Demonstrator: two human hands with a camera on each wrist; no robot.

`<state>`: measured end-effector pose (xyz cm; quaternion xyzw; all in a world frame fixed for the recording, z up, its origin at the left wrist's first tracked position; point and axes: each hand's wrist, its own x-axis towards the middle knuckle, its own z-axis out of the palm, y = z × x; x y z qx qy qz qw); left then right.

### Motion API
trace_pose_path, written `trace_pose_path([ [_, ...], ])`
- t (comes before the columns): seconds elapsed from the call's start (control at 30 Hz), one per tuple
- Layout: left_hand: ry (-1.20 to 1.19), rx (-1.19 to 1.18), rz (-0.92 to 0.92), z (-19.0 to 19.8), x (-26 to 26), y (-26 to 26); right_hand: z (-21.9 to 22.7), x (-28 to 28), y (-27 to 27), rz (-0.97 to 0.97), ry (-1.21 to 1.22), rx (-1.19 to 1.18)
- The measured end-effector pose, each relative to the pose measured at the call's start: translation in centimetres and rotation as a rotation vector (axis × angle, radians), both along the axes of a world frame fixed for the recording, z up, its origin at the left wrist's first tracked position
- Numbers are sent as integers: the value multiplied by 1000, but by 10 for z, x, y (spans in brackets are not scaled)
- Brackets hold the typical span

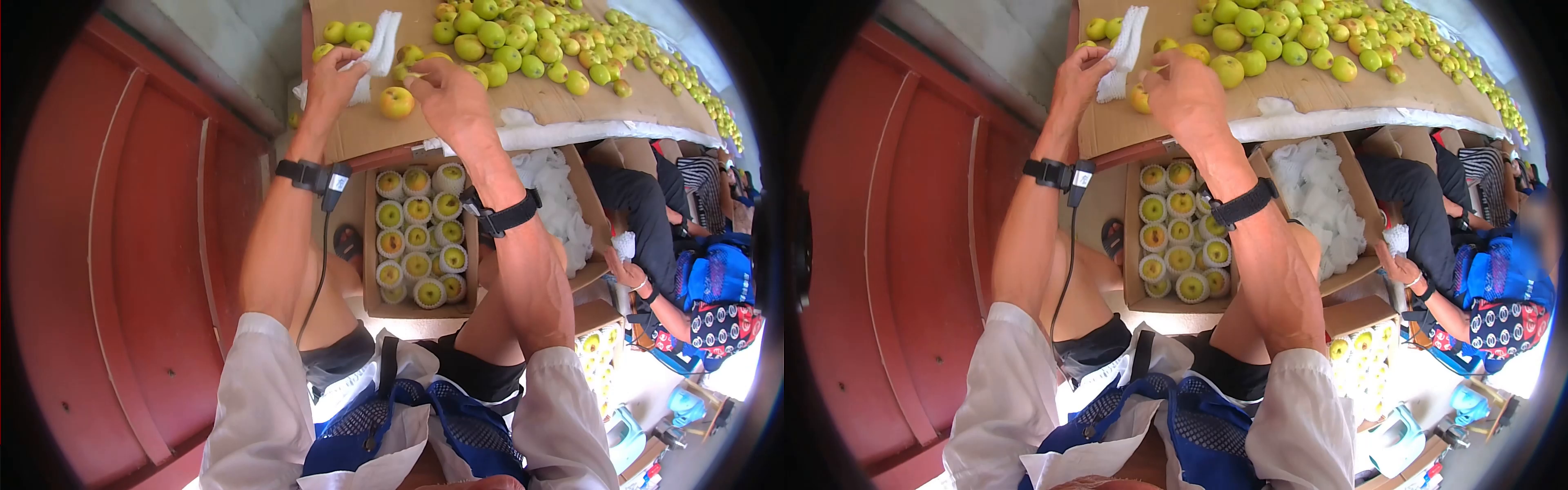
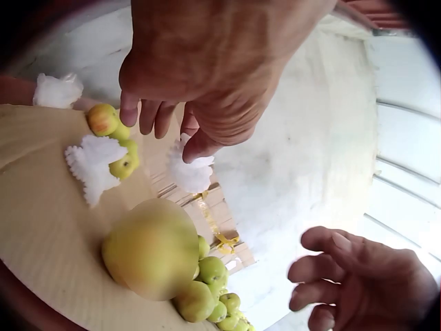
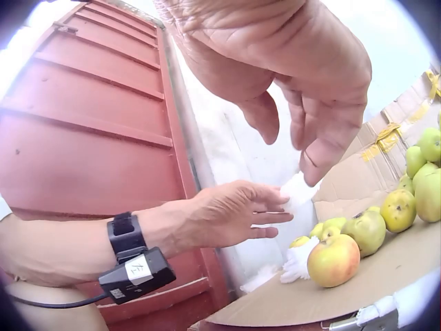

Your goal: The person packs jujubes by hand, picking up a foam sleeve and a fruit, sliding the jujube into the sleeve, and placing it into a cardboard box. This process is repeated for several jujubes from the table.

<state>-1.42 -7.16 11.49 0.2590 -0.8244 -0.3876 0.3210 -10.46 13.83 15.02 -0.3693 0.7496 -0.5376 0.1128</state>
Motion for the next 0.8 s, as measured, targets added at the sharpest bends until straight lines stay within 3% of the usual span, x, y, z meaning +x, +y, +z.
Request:
trace_pose_path([
  [0.17,99,64,-127,23,9,53,-11,-19,-10,-133,-168,-192],
  [0.37,102,279,-247,36,18,84,5,-24,8,73,-558,-292],
  [0.47,212,737,-256,36,19,84,9,-28,12,99,-607,-316],
  [0.57,148,841,-264,30,18,79,15,-26,14,86,-647,-325],
  [0.8,94,479,-235,52,16,100,-4,-30,3,9,-289,-223],
])
